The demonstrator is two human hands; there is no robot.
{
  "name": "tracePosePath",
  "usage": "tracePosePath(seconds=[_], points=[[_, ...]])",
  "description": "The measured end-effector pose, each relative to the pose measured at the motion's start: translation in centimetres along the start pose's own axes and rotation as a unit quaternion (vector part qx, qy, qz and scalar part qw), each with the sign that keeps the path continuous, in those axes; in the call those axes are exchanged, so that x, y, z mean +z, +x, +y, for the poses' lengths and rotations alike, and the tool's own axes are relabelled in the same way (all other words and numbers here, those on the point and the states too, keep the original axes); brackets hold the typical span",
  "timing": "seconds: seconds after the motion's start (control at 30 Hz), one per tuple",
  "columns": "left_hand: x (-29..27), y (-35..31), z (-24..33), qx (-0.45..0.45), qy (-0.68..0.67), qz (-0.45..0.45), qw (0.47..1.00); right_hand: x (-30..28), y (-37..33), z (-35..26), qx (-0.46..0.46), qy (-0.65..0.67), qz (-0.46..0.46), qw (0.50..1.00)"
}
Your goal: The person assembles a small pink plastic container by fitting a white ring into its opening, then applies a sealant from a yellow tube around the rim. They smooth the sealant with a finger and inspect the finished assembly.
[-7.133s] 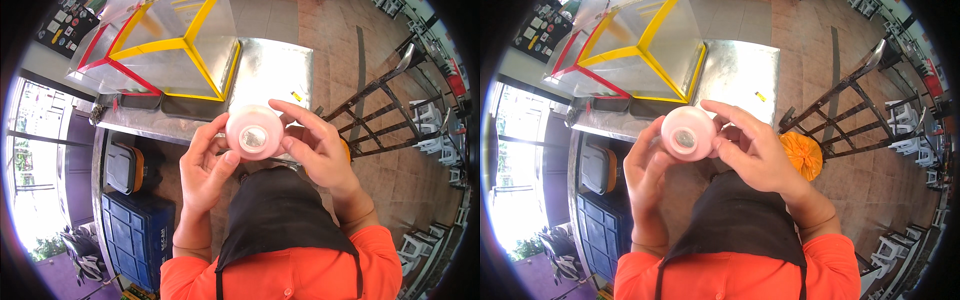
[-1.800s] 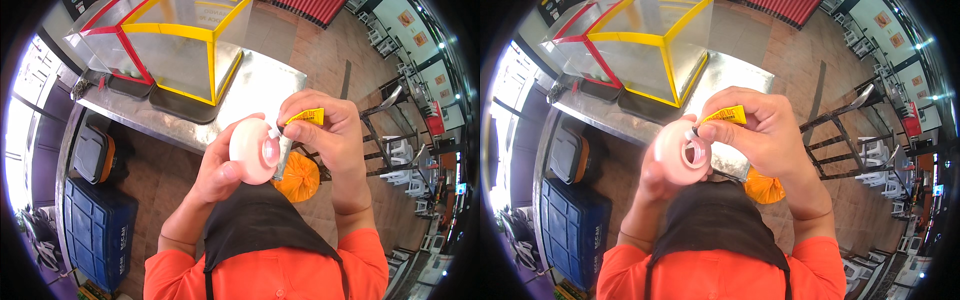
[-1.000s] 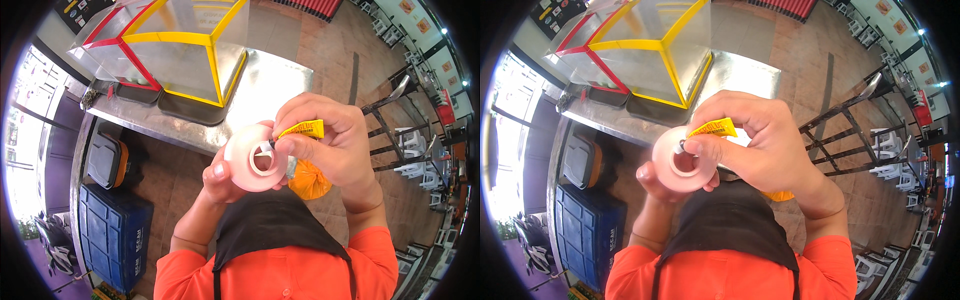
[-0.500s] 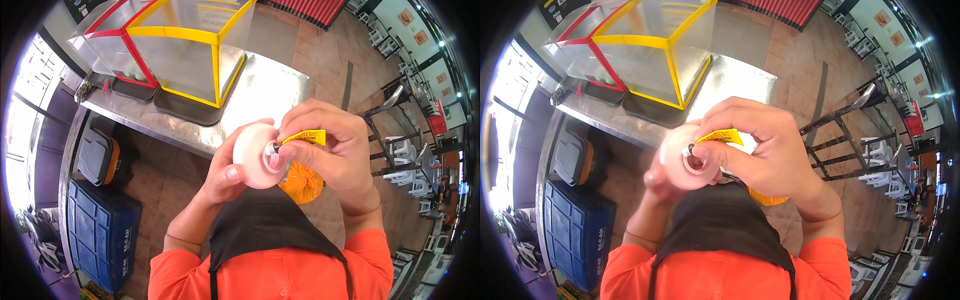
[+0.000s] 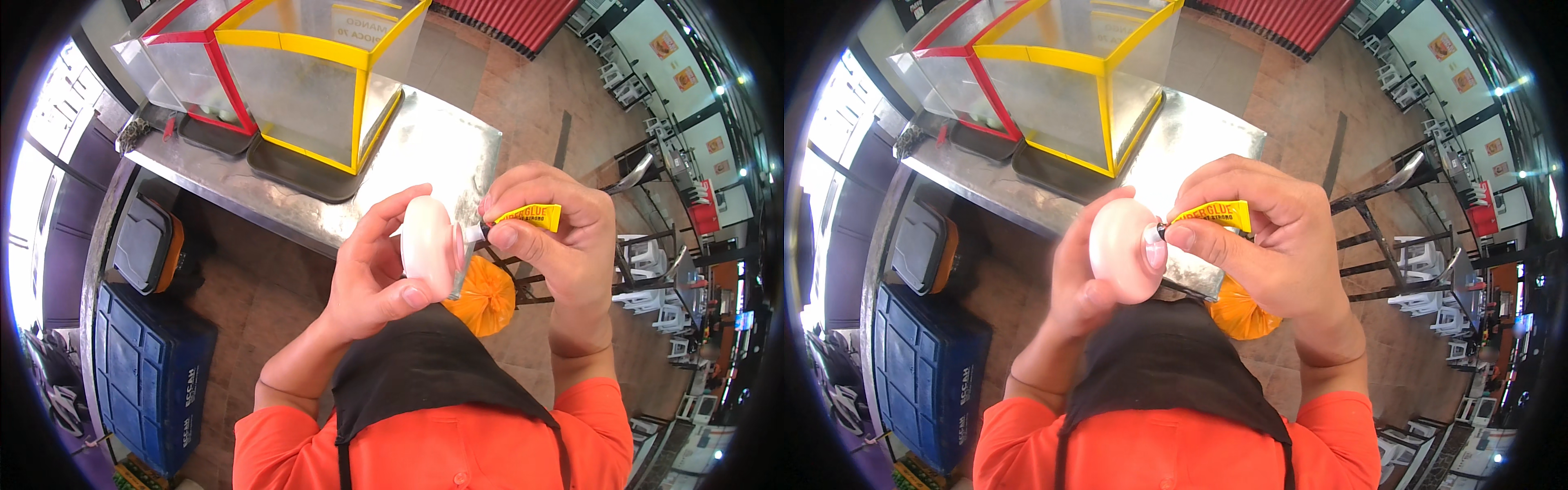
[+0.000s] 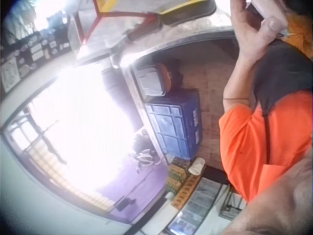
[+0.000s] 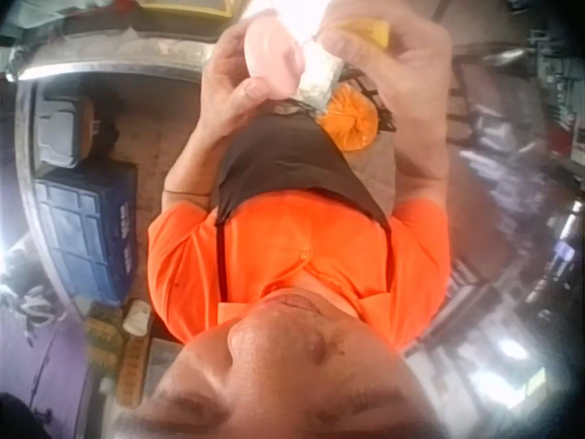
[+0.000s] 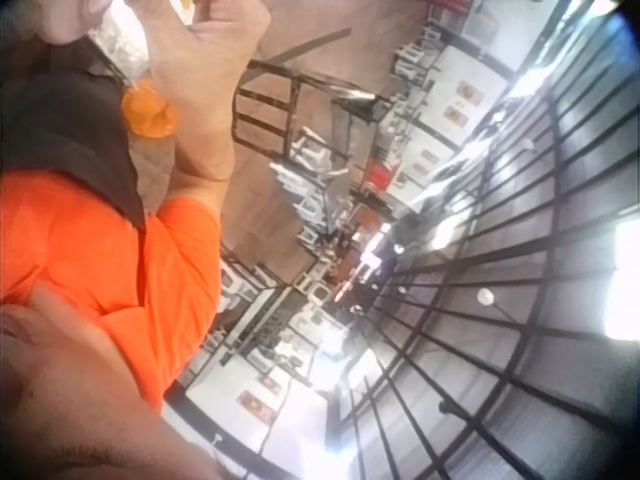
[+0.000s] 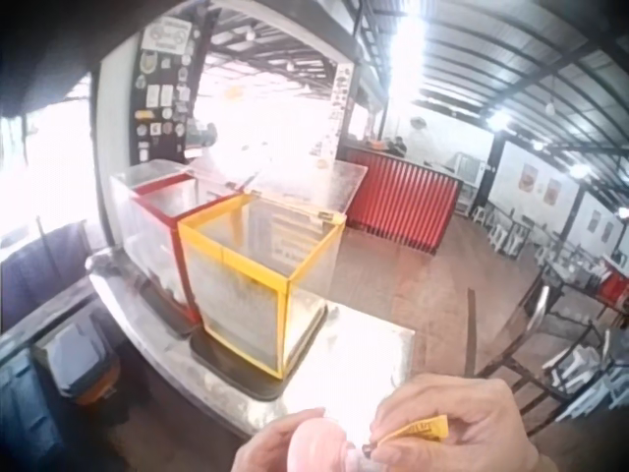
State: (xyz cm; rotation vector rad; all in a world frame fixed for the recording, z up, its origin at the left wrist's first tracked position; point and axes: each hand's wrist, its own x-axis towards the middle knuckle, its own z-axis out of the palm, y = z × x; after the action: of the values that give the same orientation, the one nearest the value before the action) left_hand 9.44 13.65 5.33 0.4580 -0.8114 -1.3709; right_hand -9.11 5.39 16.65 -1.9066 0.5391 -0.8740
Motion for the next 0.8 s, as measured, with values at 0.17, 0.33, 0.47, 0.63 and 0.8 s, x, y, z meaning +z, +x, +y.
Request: tracePosePath(seconds=[0.17, 0.33, 0.47, 0.63, 0.8], points=[[0.1, -0.1, 0.3, 0.039, 0.069, 0.010, 0.997, 0.1, -0.3, 0.4, 0.026, 0.010, -0.007, 1.000], [0.4, 0.1, 0.7, 0.041, 0.106, 0.028, 0.993, 0.1, -0.2, 0.7, 0.021, 0.009, -0.013, 1.000], [0.8, 0.1, 0.7, 0.022, 0.127, 0.046, 0.991, -0.1, -0.4, 0.5, 0.044, 0.017, -0.005, 0.999], [0.4, 0.3, 0.1, 0.058, 0.159, 0.030, 0.985, -0.3, -0.3, 0.6, 0.045, 0.022, -0.002, 0.999], [-0.3, 0.6, -1.0, 0.152, 0.215, 0.013, 0.965, -0.6, 0.0, 0.1, 0.062, 0.004, -0.011, 0.998]])
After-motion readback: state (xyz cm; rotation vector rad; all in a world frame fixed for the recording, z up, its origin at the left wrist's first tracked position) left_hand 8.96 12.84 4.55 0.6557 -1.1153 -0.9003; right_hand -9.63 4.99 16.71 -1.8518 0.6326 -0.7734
